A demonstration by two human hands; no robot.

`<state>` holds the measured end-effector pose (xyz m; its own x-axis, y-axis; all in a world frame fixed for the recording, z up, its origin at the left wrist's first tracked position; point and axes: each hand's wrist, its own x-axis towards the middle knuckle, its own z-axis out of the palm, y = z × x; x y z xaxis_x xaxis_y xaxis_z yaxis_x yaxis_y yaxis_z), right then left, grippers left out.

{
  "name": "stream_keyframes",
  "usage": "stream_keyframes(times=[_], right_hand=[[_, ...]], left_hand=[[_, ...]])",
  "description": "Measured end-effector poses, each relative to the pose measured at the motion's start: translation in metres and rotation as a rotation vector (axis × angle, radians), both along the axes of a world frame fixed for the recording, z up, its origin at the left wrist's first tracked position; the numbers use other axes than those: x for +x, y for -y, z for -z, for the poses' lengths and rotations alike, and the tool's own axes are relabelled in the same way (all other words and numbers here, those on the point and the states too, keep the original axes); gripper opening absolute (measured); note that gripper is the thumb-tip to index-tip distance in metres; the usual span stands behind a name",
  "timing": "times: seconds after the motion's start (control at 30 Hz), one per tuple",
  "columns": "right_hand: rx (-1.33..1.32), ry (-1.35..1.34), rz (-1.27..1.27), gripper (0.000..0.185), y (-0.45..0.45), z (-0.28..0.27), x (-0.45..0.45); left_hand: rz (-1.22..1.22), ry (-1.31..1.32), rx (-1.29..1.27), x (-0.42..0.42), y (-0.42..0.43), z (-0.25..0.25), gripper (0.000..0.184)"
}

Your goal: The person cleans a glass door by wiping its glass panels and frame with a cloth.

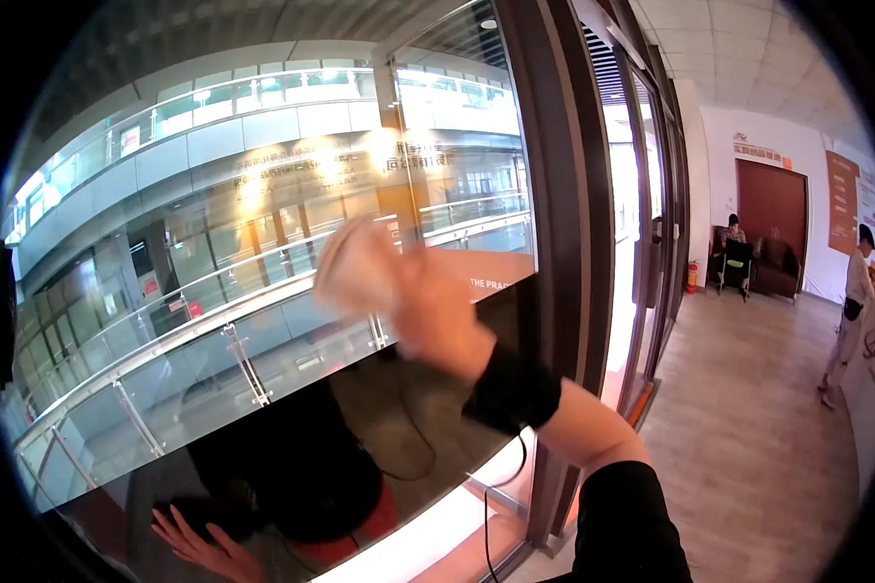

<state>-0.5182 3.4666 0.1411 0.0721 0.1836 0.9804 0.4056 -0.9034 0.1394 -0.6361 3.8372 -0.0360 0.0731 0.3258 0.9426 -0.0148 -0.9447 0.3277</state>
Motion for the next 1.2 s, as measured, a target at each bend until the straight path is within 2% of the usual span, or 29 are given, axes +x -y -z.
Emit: stream_keyframes(times=[0.03, 0.07, 0.13, 0.2, 0.23, 0.27, 0.3, 0.37, 0.4, 0.47, 0.57, 0.6, 0.67, 0.73, 0.8, 0.87, 0.9, 1.0, 1.07, 1.2], right_hand=[[-0.093, -0.086, -0.1, 0.083, -0.019, 0.022, -0.018], [-0.25, -0.219, -0.188, 0.071, -0.033, 0.047, -0.029], [-0.587, -0.157, -0.332, 0.058, -0.051, 0.098, -0.037], [-0.691, -0.302, -0.308, 0.051, -0.048, 0.118, -0.041], [-0.606, -0.207, -0.32, 0.056, -0.041, 0.106, -0.039], [-0.375, -0.213, -0.243, 0.063, -0.021, 0.08, -0.029], [-0.301, -0.225, -0.175, 0.072, -0.003, 0.062, -0.024], [-0.025, -0.132, -0.019, 0.07, 0.042, 0.045, 0.008], [0.129, -0.209, 0.084, 0.066, 0.063, 0.03, 0.015], [0.346, 0.005, 0.183, 0.067, 0.093, 0.009, 0.031], [0.435, -0.065, 0.244, 0.07, 0.09, 0.022, 0.032], [0.373, -0.134, 0.193, 0.074, 0.074, 0.031, 0.019], [0.163, 0.005, -0.03, 0.082, 0.04, 0.066, 0.008], [0.005, -0.182, -0.267, 0.08, 0.006, 0.11, -0.016], [-0.215, -0.454, -0.282, 0.075, -0.028, 0.153, -0.039], [-0.213, -0.561, -0.473, 0.072, -0.039, 0.168, -0.049], [-0.111, -0.676, -0.502, 0.069, -0.036, 0.163, -0.056], [0.391, -0.493, -1.03, 0.062, -0.015, 0.161, -0.025], [0.664, -0.571, -1.041, 0.053, -0.006, 0.138, -0.032], [0.945, -0.621, -1.217, 0.047, 0.001, 0.123, -0.036]], left_hand=[[0.003, 0.002, 0.002, 0.0, 0.002, -0.001, 0.055], [0.0, 0.004, 0.007, 0.0, 0.003, -0.002, 0.054], [-0.009, 0.008, 0.015, 0.0, 0.003, -0.003, 0.054], [-0.01, 0.007, 0.013, 0.0, 0.002, -0.002, 0.053], [-0.011, 0.008, 0.009, 0.001, 0.002, -0.002, 0.053], [-0.019, 0.001, 0.011, 0.002, 0.001, -0.002, 0.053], [-0.026, -0.012, 0.014, 0.001, 0.0, -0.001, 0.053], [-0.029, -0.025, 0.02, -0.001, -0.002, 0.0, 0.053], [-0.024, -0.026, 0.023, -0.001, -0.002, 0.0, 0.053], [-0.017, -0.025, 0.027, -0.002, -0.004, 0.0, 0.054], [-0.079, -0.051, 0.042, 0.002, -0.011, 0.005, 0.053], [-0.145, -0.089, 0.048, 0.005, -0.016, 0.012, 0.053], [-0.19, -0.091, 0.061, 0.011, -0.022, 0.019, 0.052], [-0.147, -0.014, 0.08, 0.017, -0.024, 0.018, 0.05], [-0.125, -0.006, 0.084, 0.017, -0.02, 0.015, 0.05], [-0.115, 0.001, 0.084, 0.016, -0.022, 0.014, 0.05], [-0.112, 0.003, 0.077, 0.017, -0.023, 0.016, 0.05], [-0.118, 0.001, 0.063, 0.016, -0.019, 0.012, 0.05], [-0.107, -0.01, 0.071, 0.012, -0.019, 0.012, 0.05], [-0.082, -0.004, 0.068, 0.015, -0.021, 0.014, 0.049]])
